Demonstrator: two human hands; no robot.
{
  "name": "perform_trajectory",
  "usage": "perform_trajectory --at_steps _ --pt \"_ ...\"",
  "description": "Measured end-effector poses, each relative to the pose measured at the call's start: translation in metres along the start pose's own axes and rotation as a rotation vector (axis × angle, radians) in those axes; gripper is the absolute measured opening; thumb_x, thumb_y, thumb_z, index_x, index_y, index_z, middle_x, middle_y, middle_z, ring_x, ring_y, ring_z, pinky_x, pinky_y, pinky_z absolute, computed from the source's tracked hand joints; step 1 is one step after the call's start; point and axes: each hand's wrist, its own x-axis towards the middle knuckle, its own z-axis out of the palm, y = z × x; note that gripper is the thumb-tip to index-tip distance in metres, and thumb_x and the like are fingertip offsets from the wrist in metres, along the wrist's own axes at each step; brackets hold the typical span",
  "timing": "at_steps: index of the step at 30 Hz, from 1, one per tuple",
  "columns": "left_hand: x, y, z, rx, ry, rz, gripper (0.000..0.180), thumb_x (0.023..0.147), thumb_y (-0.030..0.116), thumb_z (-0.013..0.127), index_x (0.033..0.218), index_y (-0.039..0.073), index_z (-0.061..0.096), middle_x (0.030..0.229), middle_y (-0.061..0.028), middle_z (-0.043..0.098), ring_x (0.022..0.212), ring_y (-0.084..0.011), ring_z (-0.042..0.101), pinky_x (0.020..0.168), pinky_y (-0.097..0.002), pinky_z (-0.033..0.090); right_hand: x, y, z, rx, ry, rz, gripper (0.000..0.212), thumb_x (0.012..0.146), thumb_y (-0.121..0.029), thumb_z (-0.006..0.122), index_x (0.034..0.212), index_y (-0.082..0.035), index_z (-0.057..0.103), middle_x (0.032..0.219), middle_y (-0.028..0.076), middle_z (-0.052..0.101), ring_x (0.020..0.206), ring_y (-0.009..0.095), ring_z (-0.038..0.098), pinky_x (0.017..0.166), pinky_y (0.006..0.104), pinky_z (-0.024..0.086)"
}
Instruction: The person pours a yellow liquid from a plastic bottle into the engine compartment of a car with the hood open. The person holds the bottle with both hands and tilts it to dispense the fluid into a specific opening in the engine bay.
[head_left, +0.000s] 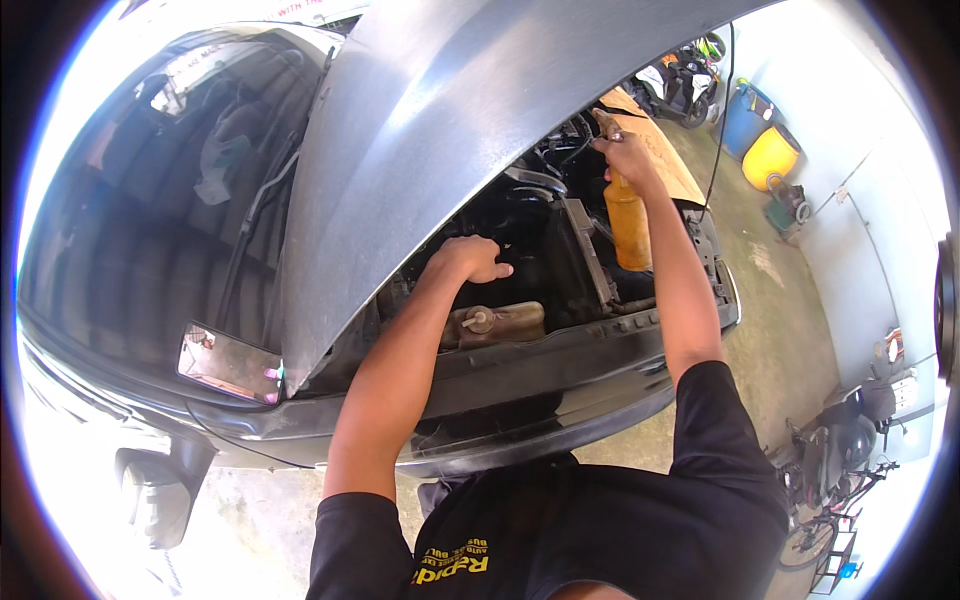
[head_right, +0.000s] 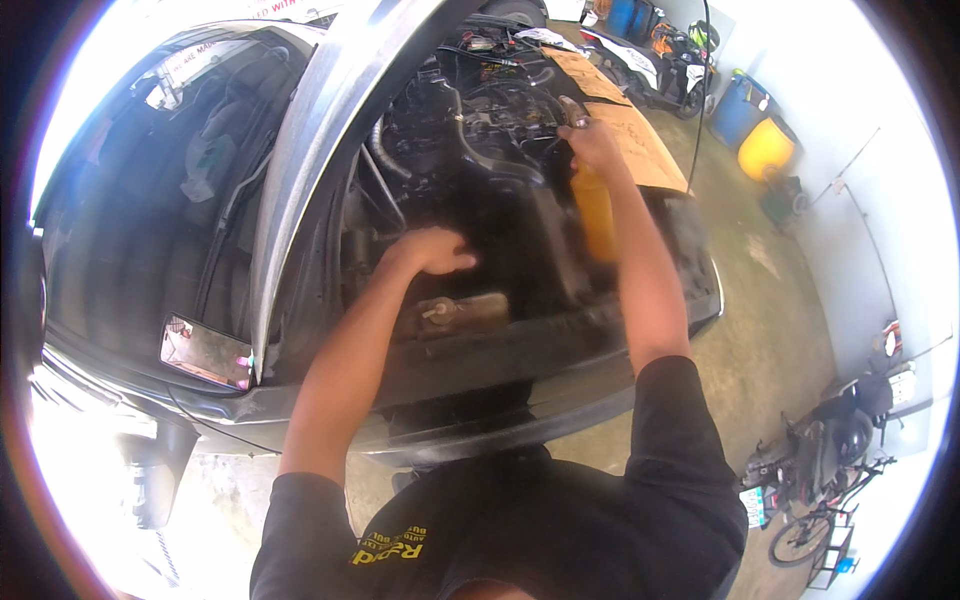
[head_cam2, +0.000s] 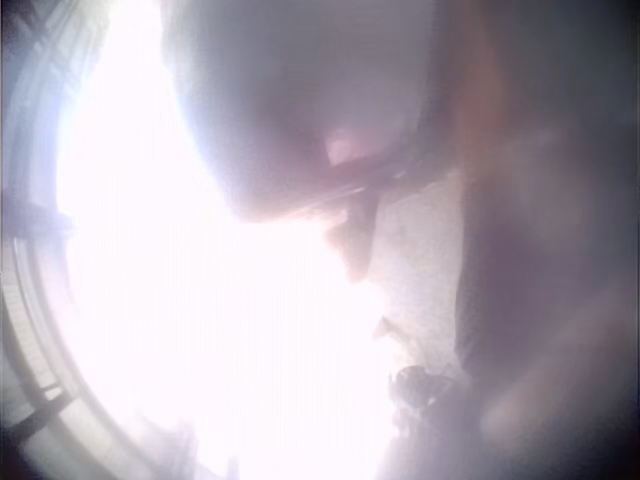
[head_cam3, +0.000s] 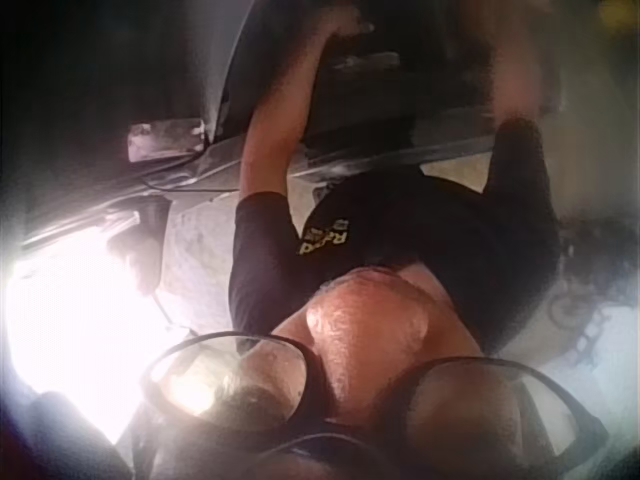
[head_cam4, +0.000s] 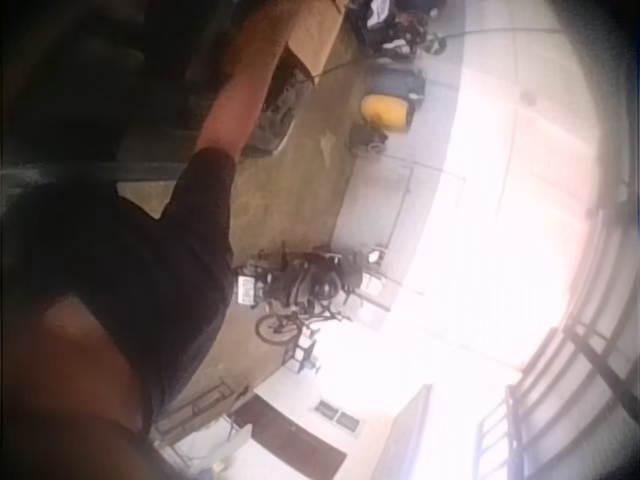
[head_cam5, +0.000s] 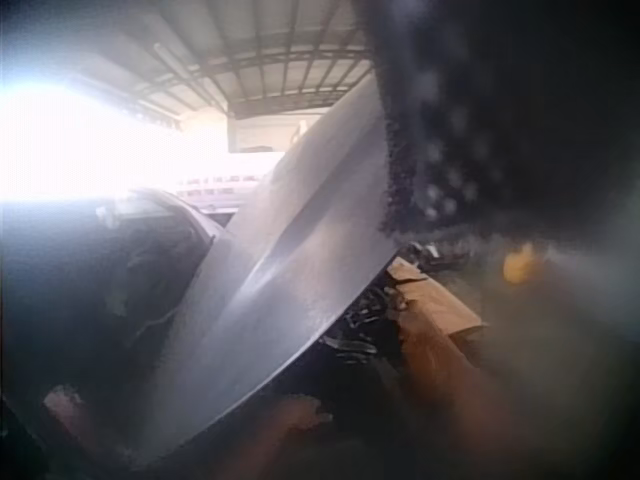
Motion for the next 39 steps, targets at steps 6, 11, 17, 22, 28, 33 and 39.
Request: perform_trajectory --at_steps 6,11,17,22,28,33,39 --pt "-0.005 -0.021 0.01 -0.001 -0.075 0.055 0.07 0.109 0.063 0.061 0.159 0.014 0.065 0.159 -0.0154 0.066 0.146 -0.0381 0.063 0.121 -0.054 0.051 0.011 -0.009 0.028 0.137 -0.11 0.159 0.038 0.099 -0.03 0.078 0.121 0.0 0.069 0.103 0.009 0.063 0.082 0.021 0.067 0.061 0.0393 0.059" --pt "-0.021 -0.006 -0.005 0.022 -0.137 0.022 0.072 0.11 0.059 0.061 0.164 0.011 0.058 0.162 -0.0155 0.063 0.149 -0.0374 0.06 0.124 -0.0508 0.049 0.045 0.039 0.019 0.181 -0.16 0.221 0.042 0.1 -0.033 0.079 0.126 -0.002 0.07 0.108 0.008 0.064 0.103 0.021 0.065 0.071 0.0407 0.064" --pt "-0.032 -0.019 -0.006 0.039 -0.122 -0.029 0.071 0.11 0.059 0.061 0.164 0.013 0.058 0.163 -0.0163 0.062 0.15 -0.0373 0.059 0.124 -0.0507 0.049 0.05 0.038 0.035 0.15 -0.206 0.311 0.043 0.101 -0.038 0.079 0.128 -0.005 0.07 0.114 0.007 0.065 0.101 0.022 0.066 0.072 0.0384 0.064" --pt "-0.03 -0.021 -0.005 0.116 -0.066 0.068 0.065 0.109 0.058 0.063 0.154 0.01 0.067 0.155 -0.0173 0.068 0.143 -0.0381 0.065 0.117 -0.0545 0.053 0.069 0.085 0.02 0.297 -0.249 0.13 0.049 0.106 -0.041 0.074 0.141 -0.008 0.066 0.124 0.009 0.069 0.113 0.025 0.069 0.086 0.0451 0.064" --pt "-0.006 0.006 -0.003 -0.002 0.159 0.073 0.058 0.098 0.063 0.076 0.119 0.011 0.086 0.118 -0.0156 0.084 0.112 -0.0402 0.079 0.094 -0.055 0.063 0.061 0.091 -0.021 0.302 -0.205 0.067 0.059 0.105 -0.048 0.074 0.151 -0.012 0.066 0.134 0.006 0.071 0.131 0.024 0.067 0.088 0.048 0.057" --pt "0.012 0.022 -0.022 -0.096 0.165 0.079 0.068 0.102 0.065 0.07 0.139 0.009 0.079 0.145 -0.0165 0.075 0.135 -0.0403 0.07 0.111 -0.0518 0.056 0.033 0.038 0.01 0.24 -0.177 0.275 0.057 0.1 -0.051 0.081 0.14 -0.012 0.069 0.123 0.009 0.071 0.098 0.021 0.066 0.074 0.0382 0.055" --pt "0.009 0.03 -0.019 -0.021 0.22 0.034 0.062 0.101 0.062 0.073 0.131 0.009 0.083 0.134 -0.0153 0.08 0.127 -0.0399 0.074 0.105 -0.0522 0.06 0.047 0.058 -0.001 0.255 -0.182 0.186 0.062 0.098 -0.055 0.083 0.14 -0.011 0.069 0.121 0.009 0.074 0.096 0.019 0.065 0.074 0.0378 0.055"
